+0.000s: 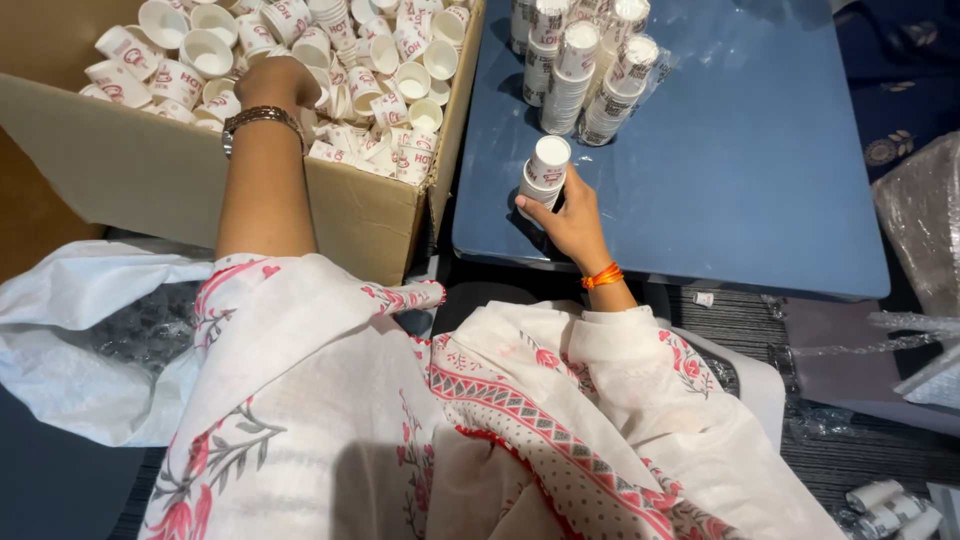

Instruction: Counting and stacking paper cups for packaging in a manufacturing facility.

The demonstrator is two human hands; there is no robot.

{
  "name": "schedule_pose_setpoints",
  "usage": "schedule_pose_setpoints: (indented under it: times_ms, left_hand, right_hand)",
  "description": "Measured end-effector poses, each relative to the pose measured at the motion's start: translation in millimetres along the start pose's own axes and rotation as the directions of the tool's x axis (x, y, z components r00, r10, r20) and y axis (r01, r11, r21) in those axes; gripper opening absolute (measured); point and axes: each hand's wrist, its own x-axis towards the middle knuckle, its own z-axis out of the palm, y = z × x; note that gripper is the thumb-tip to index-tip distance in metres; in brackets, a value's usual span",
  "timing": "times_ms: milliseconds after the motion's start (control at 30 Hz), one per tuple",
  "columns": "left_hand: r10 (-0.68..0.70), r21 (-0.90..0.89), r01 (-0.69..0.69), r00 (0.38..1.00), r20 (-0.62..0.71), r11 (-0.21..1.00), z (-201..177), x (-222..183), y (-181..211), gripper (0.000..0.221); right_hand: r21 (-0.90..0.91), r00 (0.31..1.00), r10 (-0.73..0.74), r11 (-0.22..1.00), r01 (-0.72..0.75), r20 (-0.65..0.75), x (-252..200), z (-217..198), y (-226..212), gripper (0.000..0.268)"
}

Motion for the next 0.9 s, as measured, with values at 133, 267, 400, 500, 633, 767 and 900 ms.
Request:
schedule_pose_setpoints:
  times_ms: [133,267,400,500,633,767,900]
  left_hand:
    - [-0.064,-0.026,0.070,0.983,0.171,0.997,0,-12,2,0.042]
    - [0.041,-0.158,-0.086,0.964,-0.264,0.984,-14,-50,29,0.033]
    - [0.233,-0.224,-0.738,0.461,-0.856,0.636,-25,-154,85,0.040]
    - [0.290,-0.319,-0.817,0.491,-0.821,0.480,-19,-210,121,0.049]
    - [0.388,-0.401,-0.762,0.619,-0.683,0.509,-8,-251,150,0.043]
    - [0.347,-0.363,-0.825,0.525,-0.777,0.433,-4,-268,161,0.056]
    - [0.265,-0.633,-0.729,0.685,-0.679,0.261,6,-282,175,0.052]
  right_hand:
    - [0.006,1.000,0.023,1.000,-0.024,0.018,-4,2,1,0.050]
    - [0.015,1.000,0.017,1.000,-0.017,0.006,-1,1,0,0.051]
    - [0.006,1.000,-0.012,1.000,0.012,-0.001,-3,3,-1,0.054]
    - [0.005,1.000,0.012,1.000,-0.012,0.010,-3,3,-3,0.052]
    - [0.003,1.000,0.016,1.000,-0.016,0.006,0,3,-1,0.051]
    - [0.002,0.999,0.035,0.999,-0.035,0.005,0,2,-5,0.051]
    - [0.034,1.000,-0.010,0.999,0.010,-0.001,0,4,-3,0.055]
